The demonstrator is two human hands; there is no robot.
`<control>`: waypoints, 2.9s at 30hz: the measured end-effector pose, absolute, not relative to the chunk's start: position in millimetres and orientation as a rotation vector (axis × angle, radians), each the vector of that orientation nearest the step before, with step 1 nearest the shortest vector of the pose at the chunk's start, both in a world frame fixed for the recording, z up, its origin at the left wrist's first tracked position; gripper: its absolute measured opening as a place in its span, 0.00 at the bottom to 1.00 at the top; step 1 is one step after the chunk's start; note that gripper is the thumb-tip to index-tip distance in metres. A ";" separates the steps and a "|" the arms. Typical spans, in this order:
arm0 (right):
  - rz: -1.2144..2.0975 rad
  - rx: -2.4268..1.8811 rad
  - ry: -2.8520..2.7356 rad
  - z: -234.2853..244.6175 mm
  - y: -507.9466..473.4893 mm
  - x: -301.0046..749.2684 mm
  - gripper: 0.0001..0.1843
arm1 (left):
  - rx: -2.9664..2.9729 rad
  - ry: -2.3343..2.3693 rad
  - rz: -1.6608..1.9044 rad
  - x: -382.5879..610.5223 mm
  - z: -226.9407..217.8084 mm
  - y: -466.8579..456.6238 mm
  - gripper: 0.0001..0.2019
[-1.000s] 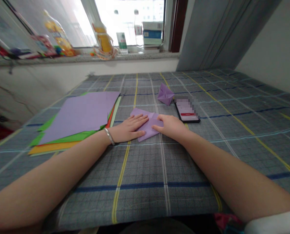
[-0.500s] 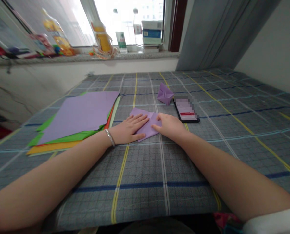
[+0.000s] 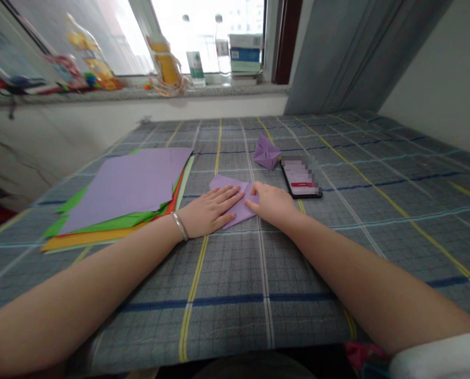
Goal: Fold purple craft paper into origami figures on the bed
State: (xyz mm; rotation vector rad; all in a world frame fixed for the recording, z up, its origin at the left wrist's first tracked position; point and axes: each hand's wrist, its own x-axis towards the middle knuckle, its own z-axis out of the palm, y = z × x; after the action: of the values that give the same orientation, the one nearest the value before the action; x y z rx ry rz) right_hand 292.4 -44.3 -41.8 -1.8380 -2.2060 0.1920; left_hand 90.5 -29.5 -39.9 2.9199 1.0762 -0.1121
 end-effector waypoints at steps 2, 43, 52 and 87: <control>0.189 -1.834 -2.213 -41.4 -44.5 292.0 0.14 | 2.923 1.041 -0.117 90.8 -39.4 -28.8 0.29; 0.185 -1.021 -2.658 -20.4 -38.2 333.4 0.06 | 2.147 1.725 0.704 69.3 -49.9 13.4 0.38; 0.421 -0.984 -2.623 -27.7 -38.0 333.1 0.06 | 2.758 1.731 0.602 82.6 -43.9 -14.0 0.30; 0.552 -1.359 -2.325 -34.9 -35.0 328.0 0.15 | 2.746 0.951 -0.354 80.4 -34.4 -14.1 0.45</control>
State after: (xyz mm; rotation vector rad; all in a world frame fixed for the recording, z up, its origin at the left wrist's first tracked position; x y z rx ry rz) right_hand 328.0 -35.0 -34.9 -1.3586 -2.3255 0.5524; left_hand 80.4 -14.1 -34.4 2.7464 0.9508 -0.3543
